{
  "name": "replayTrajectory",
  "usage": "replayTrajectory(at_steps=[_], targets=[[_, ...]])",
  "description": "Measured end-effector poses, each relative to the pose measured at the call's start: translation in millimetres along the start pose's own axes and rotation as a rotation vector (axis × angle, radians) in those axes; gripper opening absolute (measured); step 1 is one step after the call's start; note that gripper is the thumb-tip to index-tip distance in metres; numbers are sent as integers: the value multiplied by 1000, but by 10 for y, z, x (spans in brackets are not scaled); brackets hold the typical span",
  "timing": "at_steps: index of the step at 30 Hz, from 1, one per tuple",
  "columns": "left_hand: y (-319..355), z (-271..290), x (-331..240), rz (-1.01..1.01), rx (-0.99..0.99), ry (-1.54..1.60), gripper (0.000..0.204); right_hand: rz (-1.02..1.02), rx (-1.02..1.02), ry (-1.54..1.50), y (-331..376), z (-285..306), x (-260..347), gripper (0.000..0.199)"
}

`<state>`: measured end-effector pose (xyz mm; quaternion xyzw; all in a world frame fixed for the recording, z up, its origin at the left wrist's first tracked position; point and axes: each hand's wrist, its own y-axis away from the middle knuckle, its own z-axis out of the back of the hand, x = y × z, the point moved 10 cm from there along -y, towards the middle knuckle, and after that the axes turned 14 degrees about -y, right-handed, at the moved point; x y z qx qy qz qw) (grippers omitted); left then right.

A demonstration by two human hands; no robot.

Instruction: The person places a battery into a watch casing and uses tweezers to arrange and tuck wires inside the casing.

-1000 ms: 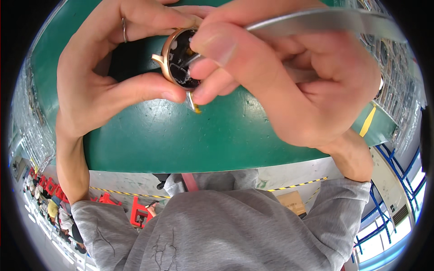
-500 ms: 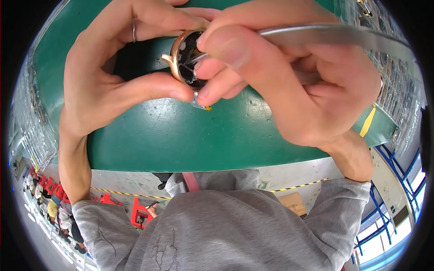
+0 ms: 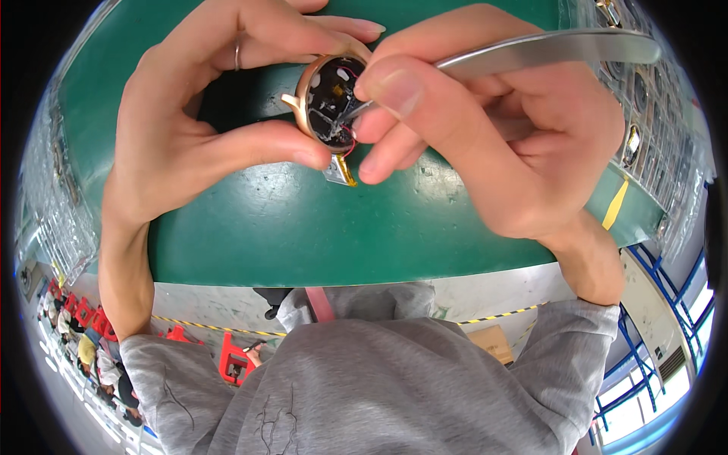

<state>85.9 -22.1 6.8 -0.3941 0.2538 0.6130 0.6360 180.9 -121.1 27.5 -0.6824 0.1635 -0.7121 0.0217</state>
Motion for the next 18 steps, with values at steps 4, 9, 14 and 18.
replayTrajectory(at_steps=[4, 9, 14, 18], targets=[[134, 61, 181, 130, 127, 9, 60, 1, -2, 6, -15, 9, 7, 12], [58, 70, 61, 38, 93, -71, 58, -1, -3, 10, 2, 12, 17, 12], [13, 36, -30, -39, 50, -158, 55, -3, -4, 6, 0, -7, -3, 12], [132, 131, 143, 146, 46, 19, 54, -6, -8, 19, 2, 19, 28, 12]])
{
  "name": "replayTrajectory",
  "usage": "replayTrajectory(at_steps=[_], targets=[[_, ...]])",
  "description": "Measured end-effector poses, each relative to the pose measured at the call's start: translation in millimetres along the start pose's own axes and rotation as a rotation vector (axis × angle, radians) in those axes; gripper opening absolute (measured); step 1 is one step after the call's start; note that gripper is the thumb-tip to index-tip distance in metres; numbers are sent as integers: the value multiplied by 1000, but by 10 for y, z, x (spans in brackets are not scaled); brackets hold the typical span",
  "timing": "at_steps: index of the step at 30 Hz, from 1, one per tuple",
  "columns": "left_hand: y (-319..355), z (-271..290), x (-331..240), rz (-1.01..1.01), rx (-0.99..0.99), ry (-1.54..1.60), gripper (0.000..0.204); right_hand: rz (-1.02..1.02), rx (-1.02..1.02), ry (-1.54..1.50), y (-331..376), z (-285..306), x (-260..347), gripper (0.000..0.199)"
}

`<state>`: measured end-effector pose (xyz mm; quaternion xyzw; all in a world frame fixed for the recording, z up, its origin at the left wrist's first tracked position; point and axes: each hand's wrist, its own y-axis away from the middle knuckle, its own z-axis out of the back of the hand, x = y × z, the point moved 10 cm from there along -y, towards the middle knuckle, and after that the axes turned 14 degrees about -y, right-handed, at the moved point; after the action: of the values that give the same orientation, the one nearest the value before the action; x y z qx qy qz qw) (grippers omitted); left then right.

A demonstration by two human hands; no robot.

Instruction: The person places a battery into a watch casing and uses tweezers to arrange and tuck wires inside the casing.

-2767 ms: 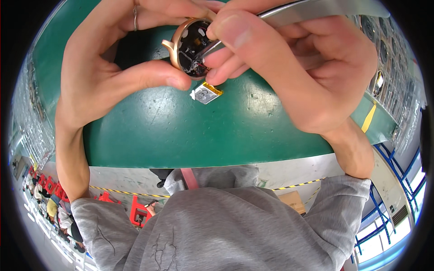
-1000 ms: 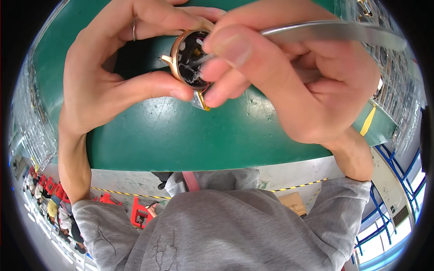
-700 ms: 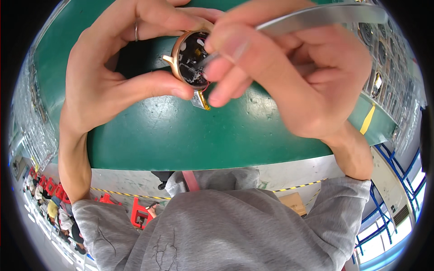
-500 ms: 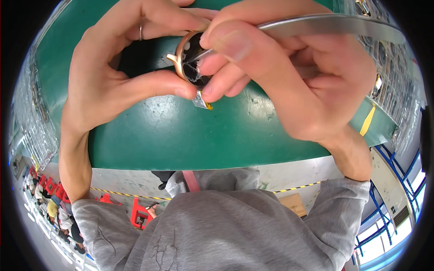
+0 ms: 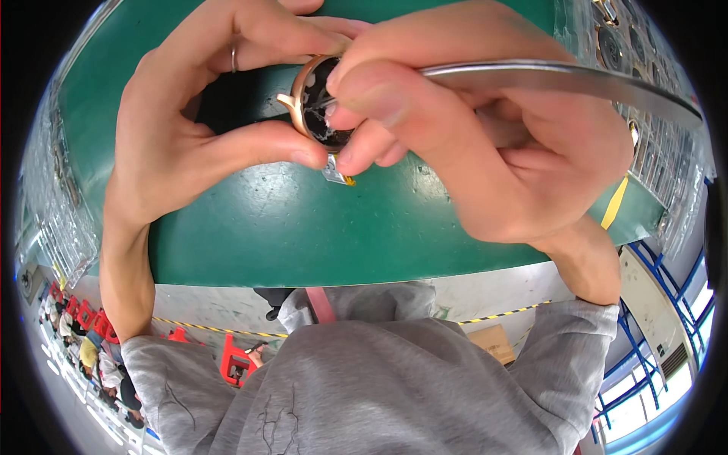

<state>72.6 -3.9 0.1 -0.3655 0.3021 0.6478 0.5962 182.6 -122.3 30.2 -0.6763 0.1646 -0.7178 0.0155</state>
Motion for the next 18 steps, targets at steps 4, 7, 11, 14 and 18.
replayTrajectory(at_steps=[4, 7, 11, 14, 18], targets=[[-136, -90, -230, -213, -11, -167, 56, 0, -3, -7, 5, -12, -12, 12], [8, -49, 14, -24, 67, -66, 58, -2, -2, -5, 12, -12, -17, 12], [-88, -57, -209, -202, -45, -135, 61, -4, -5, -10, 5, 2, -29, 12], [8, -68, -23, -31, 14, -56, 61, -6, -7, -6, 8, 5, -18, 12], [-87, -93, -104, -88, -55, -22, 61, -9, -2, -21, -13, -9, -51, 12]])
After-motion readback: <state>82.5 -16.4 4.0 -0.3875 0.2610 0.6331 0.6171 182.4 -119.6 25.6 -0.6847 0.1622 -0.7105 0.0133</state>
